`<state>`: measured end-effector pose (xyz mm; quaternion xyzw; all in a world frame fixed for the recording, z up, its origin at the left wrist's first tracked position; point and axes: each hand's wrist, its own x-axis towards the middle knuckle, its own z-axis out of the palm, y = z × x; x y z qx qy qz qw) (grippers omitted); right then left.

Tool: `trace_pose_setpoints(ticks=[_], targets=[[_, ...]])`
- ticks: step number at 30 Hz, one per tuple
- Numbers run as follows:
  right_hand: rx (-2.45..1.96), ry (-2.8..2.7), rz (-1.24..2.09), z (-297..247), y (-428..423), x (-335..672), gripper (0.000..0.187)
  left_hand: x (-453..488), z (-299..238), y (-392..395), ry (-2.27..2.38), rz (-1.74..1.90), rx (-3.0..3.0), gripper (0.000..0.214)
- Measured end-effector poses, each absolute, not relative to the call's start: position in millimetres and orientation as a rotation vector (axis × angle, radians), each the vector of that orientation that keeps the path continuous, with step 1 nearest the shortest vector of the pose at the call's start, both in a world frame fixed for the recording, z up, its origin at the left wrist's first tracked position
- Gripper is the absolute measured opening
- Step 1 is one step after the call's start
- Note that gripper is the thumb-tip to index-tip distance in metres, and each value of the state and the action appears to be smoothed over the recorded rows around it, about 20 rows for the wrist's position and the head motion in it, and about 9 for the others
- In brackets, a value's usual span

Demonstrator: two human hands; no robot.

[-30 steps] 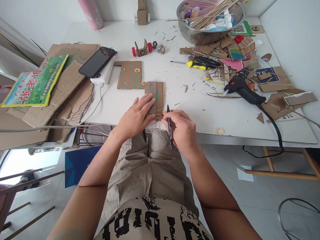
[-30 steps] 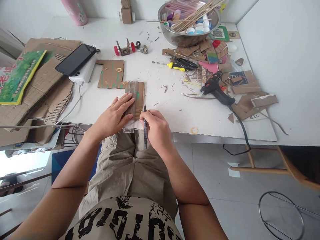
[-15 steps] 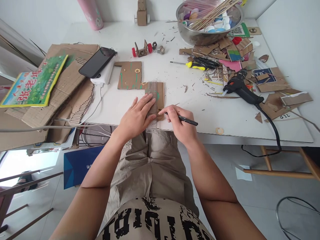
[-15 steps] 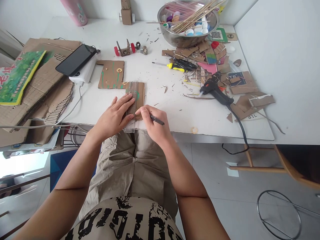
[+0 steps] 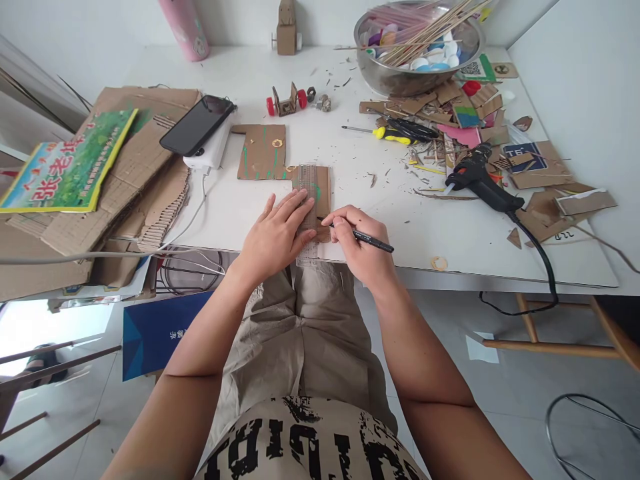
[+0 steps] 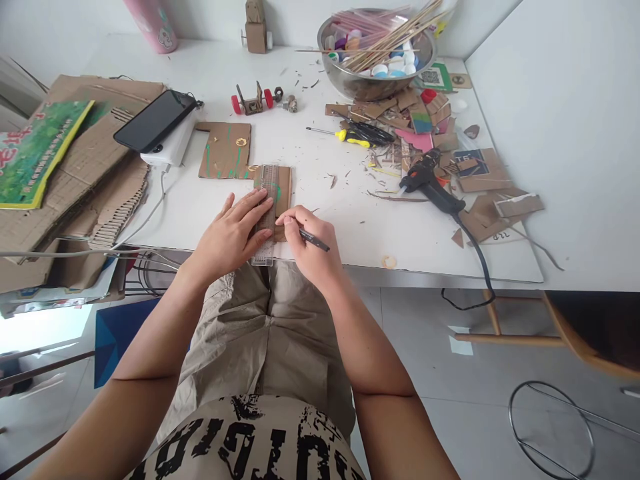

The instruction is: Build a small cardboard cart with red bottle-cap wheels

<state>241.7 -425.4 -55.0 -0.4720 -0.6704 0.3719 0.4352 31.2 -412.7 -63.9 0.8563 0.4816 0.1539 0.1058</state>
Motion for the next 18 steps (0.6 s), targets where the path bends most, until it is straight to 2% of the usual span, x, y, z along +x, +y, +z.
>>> trace_pose_setpoints(ticks=[18], targets=[[-1.129,-1.732,0.944,-54.2,-430.4,247.8,0.029,28.9,-65.5,-411.2,1.404,0.488,2.483,0.057]])
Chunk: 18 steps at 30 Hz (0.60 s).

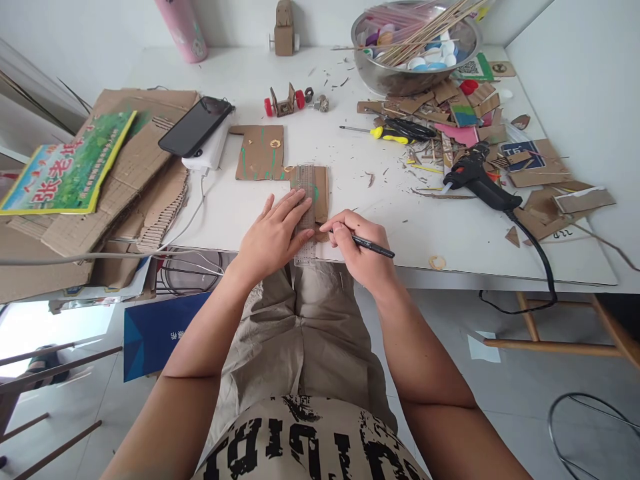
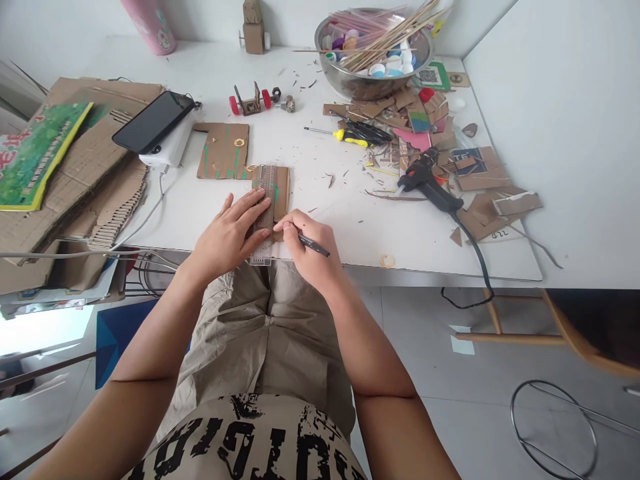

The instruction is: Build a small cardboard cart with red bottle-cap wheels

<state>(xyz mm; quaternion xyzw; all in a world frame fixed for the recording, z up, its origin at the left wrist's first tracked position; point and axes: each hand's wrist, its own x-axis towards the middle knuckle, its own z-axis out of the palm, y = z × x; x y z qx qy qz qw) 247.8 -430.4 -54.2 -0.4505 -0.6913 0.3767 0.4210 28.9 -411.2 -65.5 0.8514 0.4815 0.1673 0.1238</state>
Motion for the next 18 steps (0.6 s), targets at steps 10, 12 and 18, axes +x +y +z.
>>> trace_pose_setpoints(ticks=[10,12,18], targets=[[-1.121,-1.794,1.007,-51,-443,258,0.033,30,-66,-410,1.41,0.484,2.488,0.057],[-1.117,-1.808,0.998,-52,-444,259,0.032,31,-66,-410,1.406,0.482,2.483,0.058],[-1.109,-1.822,1.02,-50,-446,261,0.031,29,-69,-409,1.374,0.527,2.48,0.056]])
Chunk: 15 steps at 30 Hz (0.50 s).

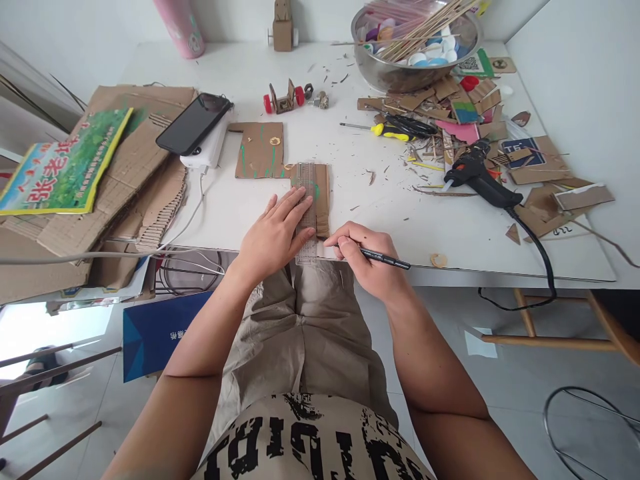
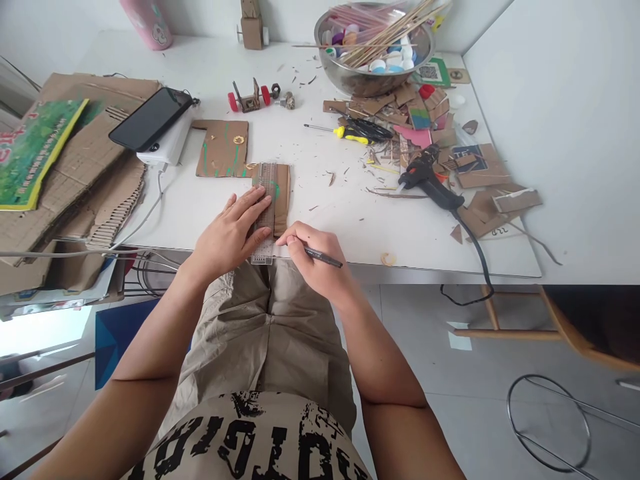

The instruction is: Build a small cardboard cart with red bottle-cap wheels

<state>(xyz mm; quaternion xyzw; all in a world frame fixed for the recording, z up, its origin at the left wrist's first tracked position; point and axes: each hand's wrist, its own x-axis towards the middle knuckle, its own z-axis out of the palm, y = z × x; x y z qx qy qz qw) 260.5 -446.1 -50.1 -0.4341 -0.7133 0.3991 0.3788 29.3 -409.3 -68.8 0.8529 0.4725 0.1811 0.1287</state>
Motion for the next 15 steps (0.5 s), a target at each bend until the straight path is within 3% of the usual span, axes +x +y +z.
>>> trace_pose_setpoints(ticks=[15], targets=[[-1.069,-1.646,1.199,-43,-396,263,0.029,30,-70,-410,1.372,0.537,2.487,0.056]])
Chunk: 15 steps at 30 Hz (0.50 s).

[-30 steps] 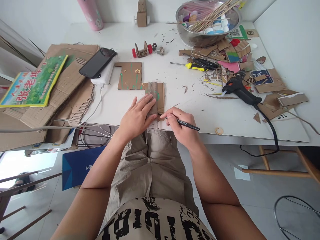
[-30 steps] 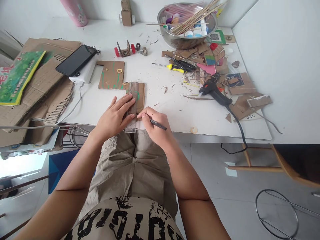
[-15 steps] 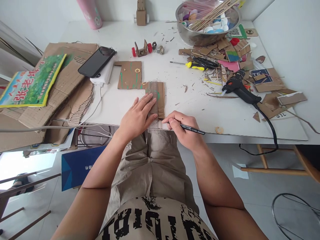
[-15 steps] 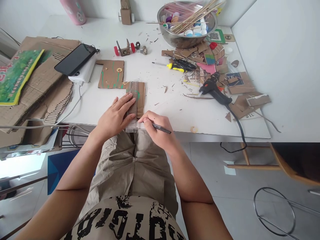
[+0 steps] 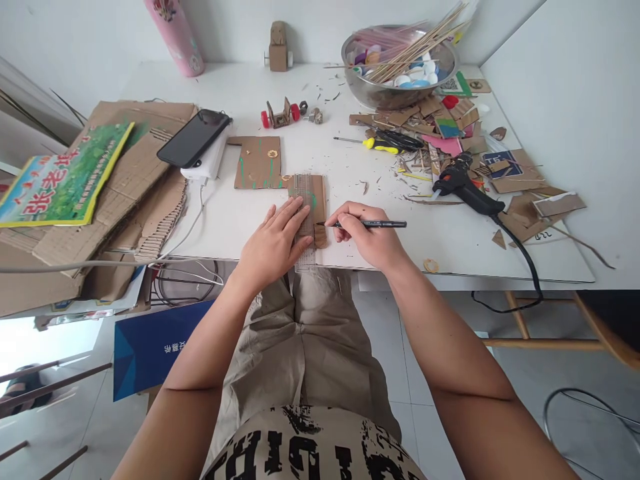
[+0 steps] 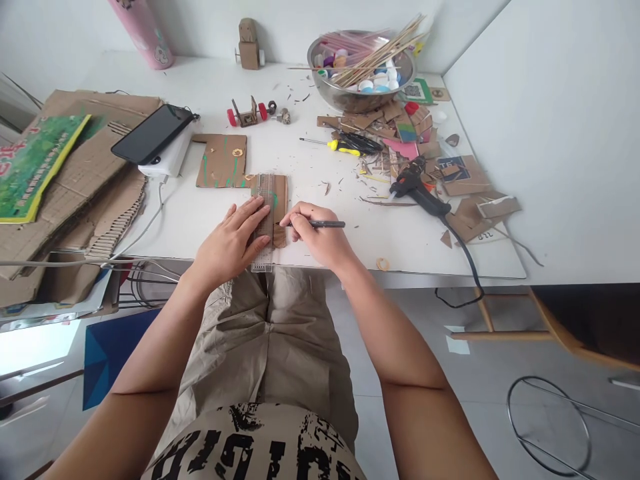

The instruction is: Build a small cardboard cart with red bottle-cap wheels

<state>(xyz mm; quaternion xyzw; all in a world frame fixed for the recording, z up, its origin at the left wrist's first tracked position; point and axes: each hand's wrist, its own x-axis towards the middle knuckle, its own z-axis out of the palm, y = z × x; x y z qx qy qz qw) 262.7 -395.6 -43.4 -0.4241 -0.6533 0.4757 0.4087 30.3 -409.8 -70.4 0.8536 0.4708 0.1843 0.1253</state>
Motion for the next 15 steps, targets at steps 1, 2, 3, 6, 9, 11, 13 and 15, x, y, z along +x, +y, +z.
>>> trace_pose_setpoints(ticks=[1,2,3,6,9,11,13,15], targets=[[-1.059,-1.646,1.219,-44,-394,262,0.03,30,-71,-410,1.37,0.539,2.485,0.056],[-1.051,-1.644,1.24,-44,-392,262,0.031,30,-71,-410,1.367,0.543,2.484,0.056],[-1.044,-1.642,1.258,-44,-391,262,0.031,30,-71,-410,1.363,0.545,2.484,0.056],[-1.036,-1.646,1.282,-45,-389,263,0.032,30,-72,-410,1.359,0.551,2.486,0.056],[-1.028,-1.659,1.275,-44,-389,262,0.031,30,-72,-410,1.361,0.552,2.488,0.056],[-1.021,-1.659,1.279,-44,-387,261,0.029,30,-73,-410,1.359,0.556,2.49,0.056],[-1.02,-1.647,1.309,-44,-385,260,0.028,30,-73,-410,1.355,0.562,2.491,0.056],[-1.021,-1.617,1.352,-43,-380,260,0.025,30,-73,-409,1.349,0.562,2.493,0.057]])
